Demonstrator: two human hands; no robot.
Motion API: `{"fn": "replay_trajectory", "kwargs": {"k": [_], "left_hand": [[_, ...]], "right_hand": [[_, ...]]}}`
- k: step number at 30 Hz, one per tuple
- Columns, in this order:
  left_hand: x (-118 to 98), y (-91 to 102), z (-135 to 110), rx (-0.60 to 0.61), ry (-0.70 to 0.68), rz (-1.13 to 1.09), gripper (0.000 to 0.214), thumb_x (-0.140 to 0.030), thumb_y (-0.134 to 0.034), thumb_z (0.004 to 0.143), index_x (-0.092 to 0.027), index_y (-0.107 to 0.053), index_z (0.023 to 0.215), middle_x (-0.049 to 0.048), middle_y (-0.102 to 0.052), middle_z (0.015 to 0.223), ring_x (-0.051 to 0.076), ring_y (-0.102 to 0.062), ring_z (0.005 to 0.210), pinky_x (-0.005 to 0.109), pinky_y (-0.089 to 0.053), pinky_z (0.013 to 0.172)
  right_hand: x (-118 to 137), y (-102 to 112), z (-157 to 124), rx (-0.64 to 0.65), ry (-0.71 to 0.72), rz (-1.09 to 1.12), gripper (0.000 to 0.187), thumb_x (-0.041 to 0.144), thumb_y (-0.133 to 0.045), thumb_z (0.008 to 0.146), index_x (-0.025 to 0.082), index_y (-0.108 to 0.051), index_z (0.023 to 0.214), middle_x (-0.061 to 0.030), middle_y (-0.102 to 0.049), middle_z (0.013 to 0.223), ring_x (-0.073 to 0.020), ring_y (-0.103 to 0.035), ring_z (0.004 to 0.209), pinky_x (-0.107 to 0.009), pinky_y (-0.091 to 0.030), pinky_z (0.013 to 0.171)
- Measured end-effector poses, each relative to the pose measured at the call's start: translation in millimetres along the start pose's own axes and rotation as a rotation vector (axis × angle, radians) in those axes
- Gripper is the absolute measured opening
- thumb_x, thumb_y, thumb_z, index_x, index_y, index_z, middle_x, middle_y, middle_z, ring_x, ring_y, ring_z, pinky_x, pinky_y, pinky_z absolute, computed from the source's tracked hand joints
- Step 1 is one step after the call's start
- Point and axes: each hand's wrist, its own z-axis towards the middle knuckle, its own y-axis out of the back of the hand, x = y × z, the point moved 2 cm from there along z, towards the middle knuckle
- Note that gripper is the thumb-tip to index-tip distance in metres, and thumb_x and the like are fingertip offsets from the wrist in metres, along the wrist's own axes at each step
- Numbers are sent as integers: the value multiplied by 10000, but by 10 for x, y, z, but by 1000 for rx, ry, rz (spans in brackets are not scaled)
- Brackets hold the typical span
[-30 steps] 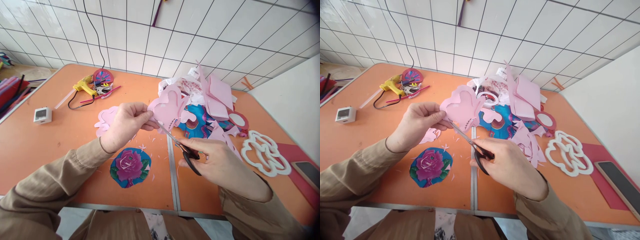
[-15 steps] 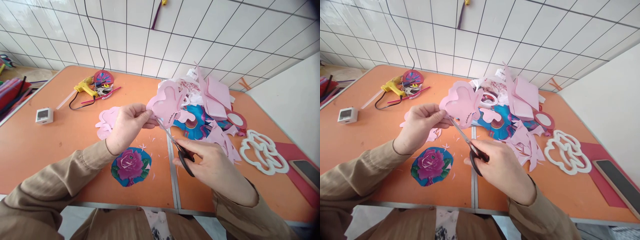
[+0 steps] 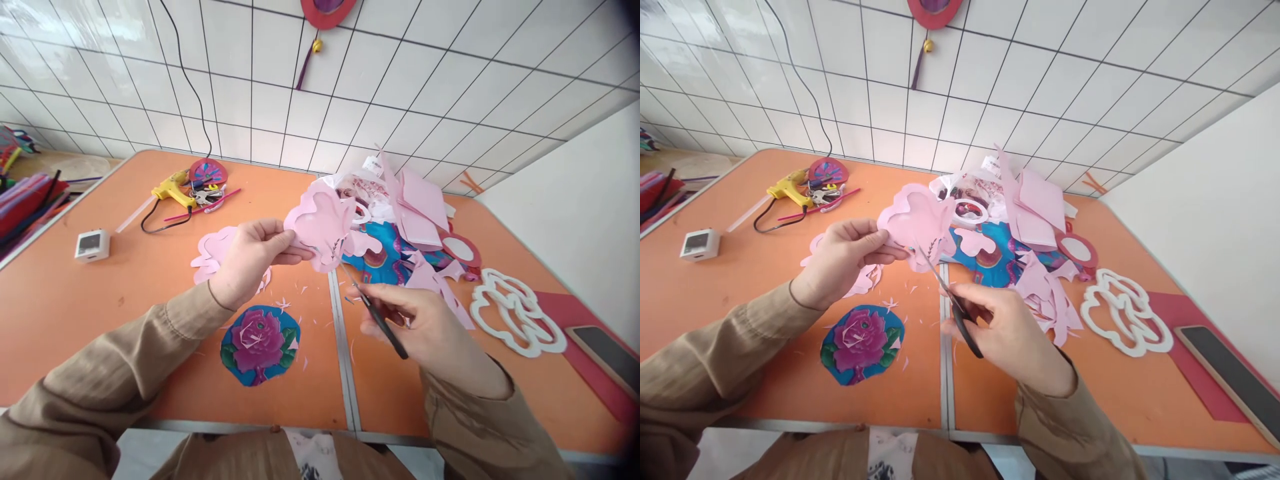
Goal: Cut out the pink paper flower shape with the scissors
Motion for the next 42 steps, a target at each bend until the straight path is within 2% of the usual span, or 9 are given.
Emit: {"fn": "replay_trajectory", "kwargs": {"k": [5, 13, 18, 24, 30, 34, 36, 39, 42], "left_hand": [[41, 13, 9, 23, 77, -98, 169, -170, -632, 890, -113, -654, 732, 123, -781, 747, 159, -769, 733, 211, -594, 722], [104, 27, 18, 43, 90, -232, 196, -139, -618, 906, -107, -636, 713, 127, -777, 770, 131, -764, 738, 147, -566, 677], [89, 101, 95, 90, 69, -227, 162, -171, -690, 863, -118, -655, 714, 109, -774, 740, 128, -755, 683, 131, -560, 625], [-5, 307, 268, 308, 97, -74, 200, -230, -819, 731, -121, -670, 655, 113, -735, 598, 143, -704, 519, 144, -522, 479], [-65, 360, 292, 434, 87, 54, 290, -346, -888, 645, -126, -699, 655, 112, -713, 540, 158, -653, 410, 174, -496, 400], [-77, 316, 267, 450, 90, 131, 324, -385, -893, 624, -146, -675, 610, 93, -676, 474, 143, -594, 343, 180, -446, 352], [-86, 313, 259, 456, 79, 159, 325, -384, -886, 631, -147, -667, 597, 78, -640, 429, 133, -564, 321, 173, -389, 324], [-104, 337, 252, 470, 62, 199, 306, -378, -875, 640, -147, -679, 606, 60, -604, 399, 133, -547, 317, 180, -338, 312], [-132, 364, 250, 467, 38, 230, 280, -381, -869, 639, -156, -703, 622, 50, -598, 404, 139, -534, 316, 210, -350, 325]], "right_hand": [[-78, -54, 110, -186, -62, 416, 330, 381, -761, 717, 227, -718, 1006, 11, -637, 666, -130, -566, 547, -276, -517, 522], [-152, -116, 177, -282, -109, 537, 400, 468, -740, 737, 186, -688, 1016, -8, -669, 675, -127, -581, 532, -265, -487, 471], [-349, -164, 265, -321, -172, 510, 473, 432, -755, 699, 186, -671, 1094, 14, -656, 700, -147, -617, 587, -300, -523, 531], [-596, -168, 366, -302, -214, 418, 551, 428, -862, 543, 171, -682, 995, -5, -669, 670, -180, -627, 614, -316, -514, 541], [-493, -101, 358, -196, -166, 466, 614, 749, -628, 702, 193, -641, 961, -33, -659, 659, -152, -564, 496, -287, -430, 437], [-461, -76, 456, -163, -115, 360, 626, 753, -486, 789, 207, -617, 1065, -71, -703, 780, -169, -611, 597, -315, -482, 533], [-483, -93, 515, -119, -116, 227, 574, 669, -520, 805, 192, -622, 1107, -66, -705, 772, -179, -621, 620, -329, -498, 582], [-513, -141, 540, -75, -145, -79, 376, 451, -629, 784, 168, -667, 1027, -46, -679, 701, -203, -620, 647, -321, -457, 602], [-488, -199, 473, -54, -162, -404, 160, 262, -609, 800, 169, -684, 906, -98, -714, 801, -248, -653, 774, -319, -395, 644]]}}
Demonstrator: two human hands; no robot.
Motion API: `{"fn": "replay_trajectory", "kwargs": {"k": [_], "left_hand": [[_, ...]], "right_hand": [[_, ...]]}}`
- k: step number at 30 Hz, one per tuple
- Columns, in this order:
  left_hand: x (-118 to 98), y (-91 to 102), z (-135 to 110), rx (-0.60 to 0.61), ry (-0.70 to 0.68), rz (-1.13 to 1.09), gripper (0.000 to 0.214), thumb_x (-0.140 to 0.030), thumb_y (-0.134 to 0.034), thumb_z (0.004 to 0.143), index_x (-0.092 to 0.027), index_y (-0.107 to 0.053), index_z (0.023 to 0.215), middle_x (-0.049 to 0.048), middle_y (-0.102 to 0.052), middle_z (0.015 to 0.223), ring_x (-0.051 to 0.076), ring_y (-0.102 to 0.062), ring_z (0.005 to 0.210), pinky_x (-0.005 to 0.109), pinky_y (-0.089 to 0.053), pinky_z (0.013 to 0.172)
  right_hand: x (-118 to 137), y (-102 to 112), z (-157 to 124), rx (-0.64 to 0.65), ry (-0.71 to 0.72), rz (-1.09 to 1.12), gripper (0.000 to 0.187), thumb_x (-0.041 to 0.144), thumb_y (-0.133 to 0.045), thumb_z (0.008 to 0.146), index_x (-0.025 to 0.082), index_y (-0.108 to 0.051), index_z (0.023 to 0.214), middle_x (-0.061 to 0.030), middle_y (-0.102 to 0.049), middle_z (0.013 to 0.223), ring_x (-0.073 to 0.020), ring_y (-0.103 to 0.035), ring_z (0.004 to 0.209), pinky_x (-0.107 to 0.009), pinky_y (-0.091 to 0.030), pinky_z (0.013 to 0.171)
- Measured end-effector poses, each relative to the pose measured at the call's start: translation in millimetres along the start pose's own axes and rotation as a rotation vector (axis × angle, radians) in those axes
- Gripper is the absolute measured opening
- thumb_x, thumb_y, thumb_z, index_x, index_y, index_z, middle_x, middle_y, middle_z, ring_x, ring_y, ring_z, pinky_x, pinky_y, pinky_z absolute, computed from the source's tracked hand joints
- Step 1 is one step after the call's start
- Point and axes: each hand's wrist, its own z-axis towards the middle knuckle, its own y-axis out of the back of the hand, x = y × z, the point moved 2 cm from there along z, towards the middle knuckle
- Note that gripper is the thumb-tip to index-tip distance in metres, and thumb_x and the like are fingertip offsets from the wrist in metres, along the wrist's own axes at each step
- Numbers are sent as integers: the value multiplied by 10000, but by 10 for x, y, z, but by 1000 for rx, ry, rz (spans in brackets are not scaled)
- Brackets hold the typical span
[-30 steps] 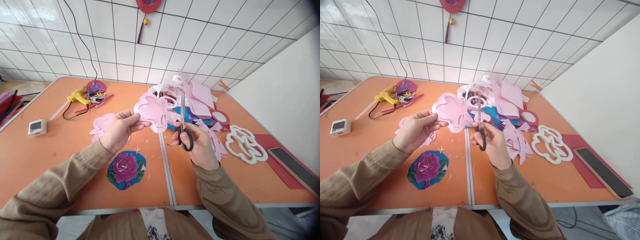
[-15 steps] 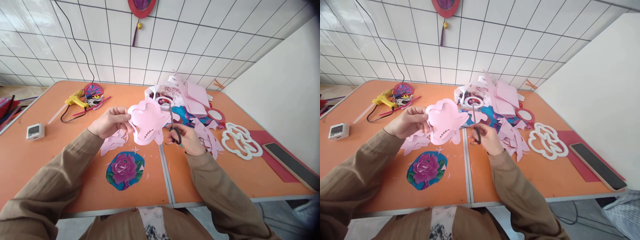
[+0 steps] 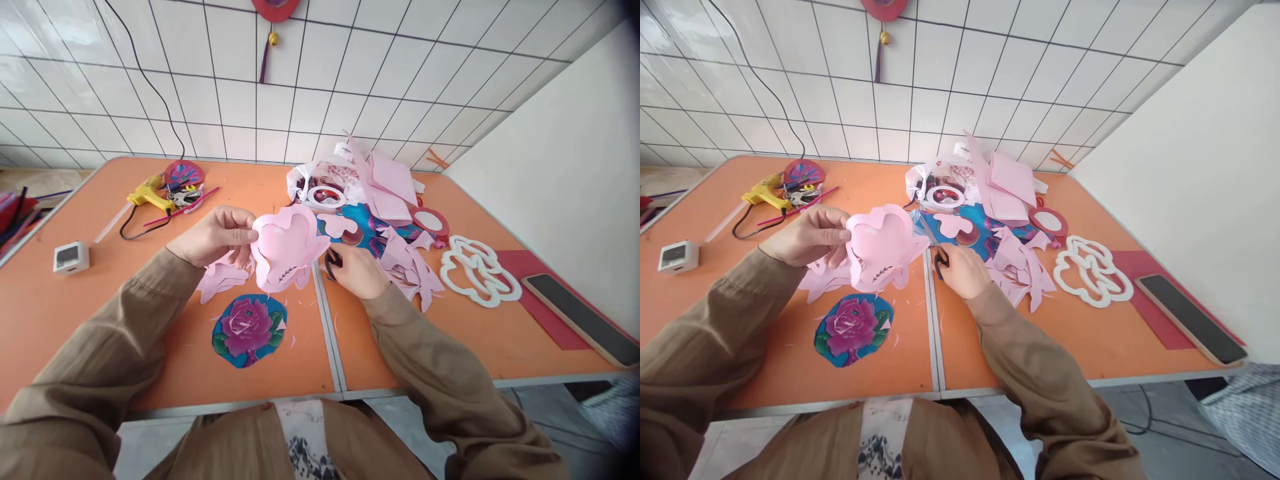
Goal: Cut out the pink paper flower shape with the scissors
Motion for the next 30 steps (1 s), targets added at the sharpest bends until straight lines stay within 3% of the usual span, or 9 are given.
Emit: {"fn": "replay_trajectory", "kwargs": {"k": [5, 11, 15, 19, 26, 28, 30], "left_hand": [[-52, 8, -16, -30, -28, -1, 276, -393, -871, 638, -164, -717, 615, 47, -576, 376, 123, -489, 289, 204, -276, 304], [-54, -30, -31, 16, -13, -18, 264, -381, -864, 650, -155, -727, 637, 56, -607, 407, 129, -522, 310, 203, -318, 322], [-34, -53, -30, 33, 5, -23, 255, -373, -848, 667, -146, -732, 651, 51, -607, 412, 113, -519, 310, 182, -313, 320], [-9, -59, -23, 63, 6, -49, 216, -329, -822, 696, -136, -729, 664, 44, -608, 417, 95, -522, 321, 161, -328, 333], [0, -67, -9, 94, 6, -50, 171, -252, -811, 663, -122, -705, 629, 38, -601, 406, 99, -517, 313, 155, -326, 317], [-17, -74, -19, 92, -6, -39, 159, -244, -808, 654, -125, -708, 625, 32, -593, 402, 94, -500, 302, 162, -323, 314], [-50, -93, -41, 96, -34, -15, 143, -236, -803, 649, -131, -709, 623, 23, -584, 400, 86, -475, 291, 169, -310, 313]], "right_hand": [[131, -41, -170, 51, -4, -333, 180, 235, -561, 856, 186, -683, 980, -149, -748, 919, -308, -685, 856, -320, -323, 604], [268, -85, -234, 80, 44, -411, 361, 232, -515, 892, 150, -578, 1237, -110, -763, 927, -271, -699, 799, -331, -311, 581], [268, -110, -246, 86, 64, -393, 211, 208, -547, 871, 147, -666, 1034, -132, -752, 943, -274, -695, 844, -330, -314, 596], [200, -133, -224, 91, 97, -309, 119, 183, -575, 846, 180, -694, 857, -115, -739, 979, -254, -675, 897, -309, -307, 596], [-19, -162, -127, 153, 144, 32, 161, 152, -709, 669, 202, -725, 821, 36, -617, 555, -144, -563, 530, -263, -304, 510], [-48, -104, -101, 138, 175, 160, 82, 233, -701, 712, 199, -729, 781, 32, -616, 543, -145, -566, 523, -263, -359, 514], [-32, 6, -76, 69, 194, 294, 239, 383, -600, 842, 188, -738, 818, -14, -675, 628, -171, -617, 591, -285, -434, 548]]}}
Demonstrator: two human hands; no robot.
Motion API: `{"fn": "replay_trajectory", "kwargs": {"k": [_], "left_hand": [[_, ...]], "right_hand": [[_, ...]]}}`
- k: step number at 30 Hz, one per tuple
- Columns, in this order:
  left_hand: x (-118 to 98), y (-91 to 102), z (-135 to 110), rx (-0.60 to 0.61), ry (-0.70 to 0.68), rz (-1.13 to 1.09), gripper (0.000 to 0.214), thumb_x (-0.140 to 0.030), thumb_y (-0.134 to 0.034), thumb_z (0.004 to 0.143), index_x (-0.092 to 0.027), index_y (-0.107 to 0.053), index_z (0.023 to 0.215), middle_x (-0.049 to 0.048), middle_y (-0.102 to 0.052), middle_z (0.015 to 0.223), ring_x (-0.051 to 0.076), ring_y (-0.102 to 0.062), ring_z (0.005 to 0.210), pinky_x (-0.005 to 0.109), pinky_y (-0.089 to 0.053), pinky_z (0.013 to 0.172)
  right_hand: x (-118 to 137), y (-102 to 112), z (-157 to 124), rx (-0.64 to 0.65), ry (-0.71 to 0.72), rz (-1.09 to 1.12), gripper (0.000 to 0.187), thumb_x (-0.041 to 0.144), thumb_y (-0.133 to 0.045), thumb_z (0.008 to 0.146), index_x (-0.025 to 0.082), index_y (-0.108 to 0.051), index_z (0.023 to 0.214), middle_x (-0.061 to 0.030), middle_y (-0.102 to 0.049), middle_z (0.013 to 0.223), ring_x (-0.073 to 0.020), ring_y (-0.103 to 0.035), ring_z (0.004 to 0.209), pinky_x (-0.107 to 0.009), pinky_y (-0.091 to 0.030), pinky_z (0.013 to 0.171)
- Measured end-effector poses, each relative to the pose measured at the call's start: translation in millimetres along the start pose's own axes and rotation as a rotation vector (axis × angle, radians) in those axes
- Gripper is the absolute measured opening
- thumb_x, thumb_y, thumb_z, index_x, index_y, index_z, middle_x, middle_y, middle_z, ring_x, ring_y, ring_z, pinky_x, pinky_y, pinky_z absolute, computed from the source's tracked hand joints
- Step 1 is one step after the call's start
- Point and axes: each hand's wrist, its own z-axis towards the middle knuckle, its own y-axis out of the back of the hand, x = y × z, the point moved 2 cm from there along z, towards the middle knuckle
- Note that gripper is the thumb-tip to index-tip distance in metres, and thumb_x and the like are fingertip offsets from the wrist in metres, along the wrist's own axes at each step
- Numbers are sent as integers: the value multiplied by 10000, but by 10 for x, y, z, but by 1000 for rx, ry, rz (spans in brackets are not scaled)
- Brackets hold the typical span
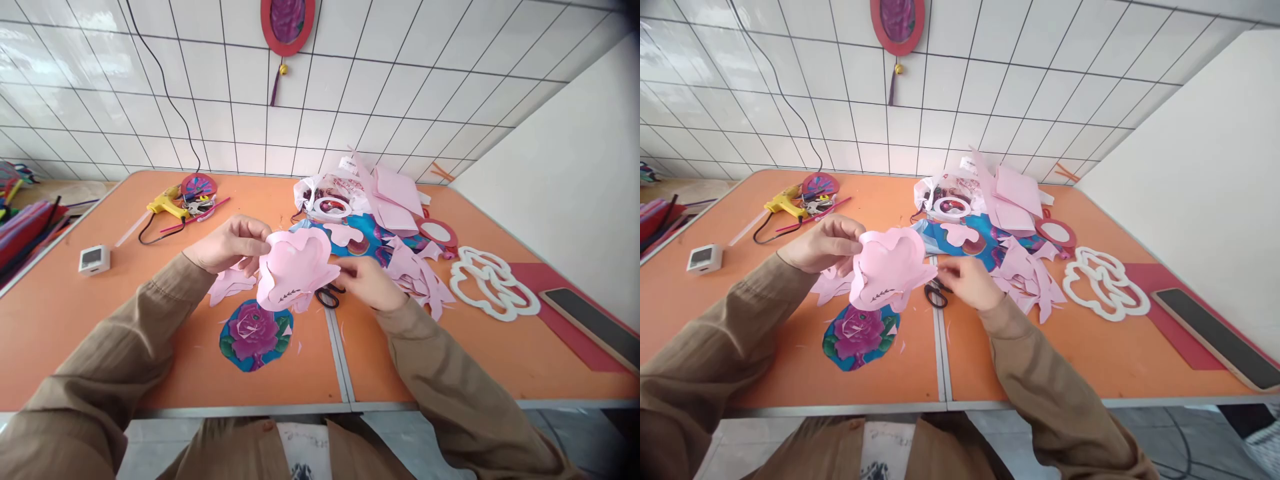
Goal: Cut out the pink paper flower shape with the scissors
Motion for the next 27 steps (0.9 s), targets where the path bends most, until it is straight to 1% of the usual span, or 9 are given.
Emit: {"fn": "replay_trajectory", "kwargs": {"k": [3, 5, 6, 7, 9, 12, 15, 23, 27], "left_hand": [[-74, -61, -49, 16, -44, 91, 133, -220, -768, 685, -145, -691, 606, -1, -532, 371, 67, -418, 292, 176, -288, 323], [-134, -119, -87, 30, -59, 195, 110, -212, -734, 717, -147, -698, 636, -9, -517, 378, 65, -406, 317, 182, -291, 339], [-166, -148, -105, 22, -64, 250, 109, -210, -719, 726, -147, -693, 641, -10, -520, 394, 67, -416, 337, 184, -301, 353], [-196, -179, -122, 24, -60, 306, 104, -200, -704, 728, -148, -684, 641, -14, -514, 405, 71, -425, 355, 188, -313, 366], [-255, -238, -147, 5, -74, 436, 146, -176, -668, 731, -151, -632, 592, -28, -480, 426, 64, -401, 381, 188, -298, 375], [-318, -312, -163, -41, -150, 648, 190, -164, -628, 734, -146, -580, 551, -37, -435, 474, 49, -350, 439, 181, -254, 396], [-320, -360, -152, -89, -156, 738, 220, -189, -586, 763, -147, -562, 548, -37, -416, 477, 51, -330, 448, 185, -231, 394], [-241, -375, -123, -84, 33, 487, 178, -248, -637, 805, -158, -625, 652, -36, -484, 487, 59, -408, 406, 191, -298, 389], [-229, -335, -117, -58, 8, 454, 294, -341, -649, 859, -154, -622, 634, -26, -478, 460, 60, -414, 411, 191, -303, 400]], "right_hand": [[194, 160, 44, -107, 87, 219, 529, 609, -424, 940, 196, -736, 1050, -92, -760, 923, -223, -707, 809, -337, -539, 653], [391, 226, 77, -116, 188, 359, 625, 739, -418, 898, 242, -732, 1113, -87, -750, 1119, -248, -709, 1001, -371, -579, 771], [499, 236, 94, -67, 246, 474, 635, 753, -472, 873, 237, -731, 1137, -101, -744, 1149, -268, -700, 1058, -400, -581, 824], [605, 231, 109, 7, 295, 536, 629, 749, -529, 852, 234, -730, 1153, -106, -753, 1120, -273, -705, 1054, -411, -581, 835], [790, 213, 130, 53, 373, 531, 552, 672, -656, 816, 214, -744, 1112, -106, -767, 1042, -260, -721, 982, -397, -582, 794], [974, 180, 139, -30, 431, 332, 269, 415, -762, 795, 188, -763, 940, -76, -774, 914, -212, -714, 850, -356, -555, 769], [1045, 171, 135, -95, 445, 217, 121, 287, -714, 804, 180, -720, 748, -29, -726, 717, -157, -647, 669, -307, -500, 629], [1036, 257, 156, -34, 417, 217, 129, 204, -646, 786, 177, -678, 664, 6, -691, 657, -117, -590, 602, -262, -426, 552], [1028, 266, 172, -11, 405, 186, 126, 192, -636, 775, 181, -680, 657, 13, -681, 640, -116, -584, 591, -268, -431, 561]]}}
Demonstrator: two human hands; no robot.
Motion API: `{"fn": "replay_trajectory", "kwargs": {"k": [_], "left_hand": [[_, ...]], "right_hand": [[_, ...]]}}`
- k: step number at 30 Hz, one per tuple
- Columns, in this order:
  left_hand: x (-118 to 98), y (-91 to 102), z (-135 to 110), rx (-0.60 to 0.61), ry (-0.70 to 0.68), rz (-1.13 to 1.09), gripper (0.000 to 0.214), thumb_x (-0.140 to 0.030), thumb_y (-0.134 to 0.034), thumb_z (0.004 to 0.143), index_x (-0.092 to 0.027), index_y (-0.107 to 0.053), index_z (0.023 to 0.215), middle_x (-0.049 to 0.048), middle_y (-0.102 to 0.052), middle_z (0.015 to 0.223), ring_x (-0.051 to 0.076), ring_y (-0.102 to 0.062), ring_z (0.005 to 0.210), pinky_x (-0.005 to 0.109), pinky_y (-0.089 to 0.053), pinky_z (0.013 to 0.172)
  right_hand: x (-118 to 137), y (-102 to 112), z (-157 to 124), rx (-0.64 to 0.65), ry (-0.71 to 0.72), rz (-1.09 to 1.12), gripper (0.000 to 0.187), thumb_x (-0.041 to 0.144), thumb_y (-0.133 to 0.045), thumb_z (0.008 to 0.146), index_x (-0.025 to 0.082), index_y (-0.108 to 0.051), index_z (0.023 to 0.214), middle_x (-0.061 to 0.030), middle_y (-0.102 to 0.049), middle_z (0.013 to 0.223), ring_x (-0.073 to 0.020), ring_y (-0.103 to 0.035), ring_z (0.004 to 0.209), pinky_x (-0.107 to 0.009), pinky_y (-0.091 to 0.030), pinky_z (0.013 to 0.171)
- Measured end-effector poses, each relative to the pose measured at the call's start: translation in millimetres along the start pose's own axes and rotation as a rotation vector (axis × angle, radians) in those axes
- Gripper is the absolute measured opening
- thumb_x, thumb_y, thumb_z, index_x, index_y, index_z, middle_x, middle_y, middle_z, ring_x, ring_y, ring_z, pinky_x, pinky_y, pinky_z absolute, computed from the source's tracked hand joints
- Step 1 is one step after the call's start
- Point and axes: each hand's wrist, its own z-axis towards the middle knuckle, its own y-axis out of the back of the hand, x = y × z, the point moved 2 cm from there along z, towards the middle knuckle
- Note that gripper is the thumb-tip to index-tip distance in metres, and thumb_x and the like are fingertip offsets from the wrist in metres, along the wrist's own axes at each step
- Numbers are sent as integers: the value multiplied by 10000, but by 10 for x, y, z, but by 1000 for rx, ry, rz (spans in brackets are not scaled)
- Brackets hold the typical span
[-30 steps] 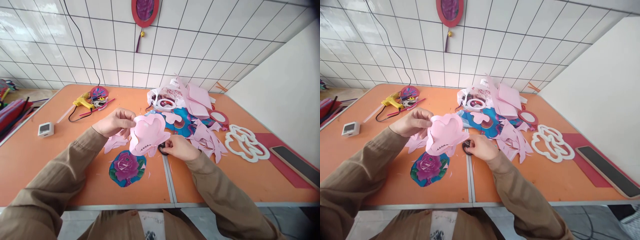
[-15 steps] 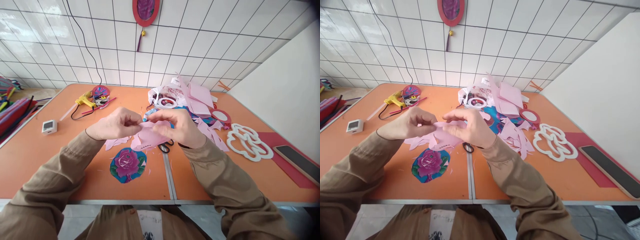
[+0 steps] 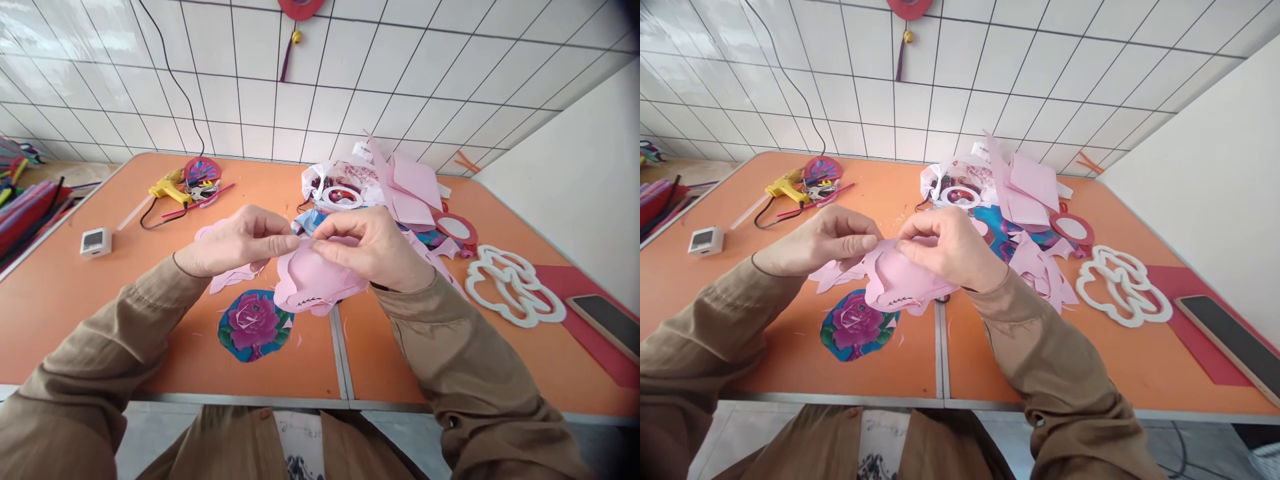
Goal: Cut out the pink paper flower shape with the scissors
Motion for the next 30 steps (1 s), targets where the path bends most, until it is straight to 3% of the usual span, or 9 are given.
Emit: {"fn": "replay_trajectory", "kwargs": {"k": [13, 17, 23, 27, 30], "left_hand": [[14, -53, 35, -79, -96, 60, 188, -305, -696, 824, -153, -721, 717, -2, -582, 548, 75, -452, 435, 200, -335, 396], [18, -65, 42, -57, -55, 35, 262, -355, -714, 811, -159, -696, 639, -12, -518, 479, 78, -419, 398, 219, -301, 382], [5, -98, 47, -97, -53, 92, 166, -309, -721, 781, -159, -728, 710, -15, -563, 536, 78, -429, 464, 209, -299, 419], [-26, -121, 28, -78, -48, 95, 215, -288, -722, 762, -169, -675, 589, -44, -465, 476, 62, -347, 441, 213, -256, 419], [-5, -111, 33, -107, -13, 24, 215, -284, -691, 785, -163, -679, 607, -37, -493, 485, 63, -372, 434, 214, -267, 414]], "right_hand": [[20, -10, -26, -9, 79, -85, 140, 183, -629, 813, 206, -675, 682, 13, -723, 692, -122, -614, 623, -273, -464, 586], [18, -19, -27, -1, 55, -81, 147, 204, -634, 810, 234, -668, 669, 20, -720, 689, -139, -616, 621, -298, -472, 590], [-6, -29, -19, 22, 82, -110, 162, 182, -630, 806, 234, -663, 656, 23, -696, 666, -140, -608, 618, -303, -467, 597], [-9, -63, -19, 75, 111, -117, 159, 164, -631, 812, 216, -672, 667, 16, -689, 658, -143, -612, 625, -308, -473, 614], [-39, -42, -12, 48, 42, -48, 91, 243, -672, 829, 220, -705, 748, -4, -726, 748, -166, -659, 708, -326, -511, 681]]}}
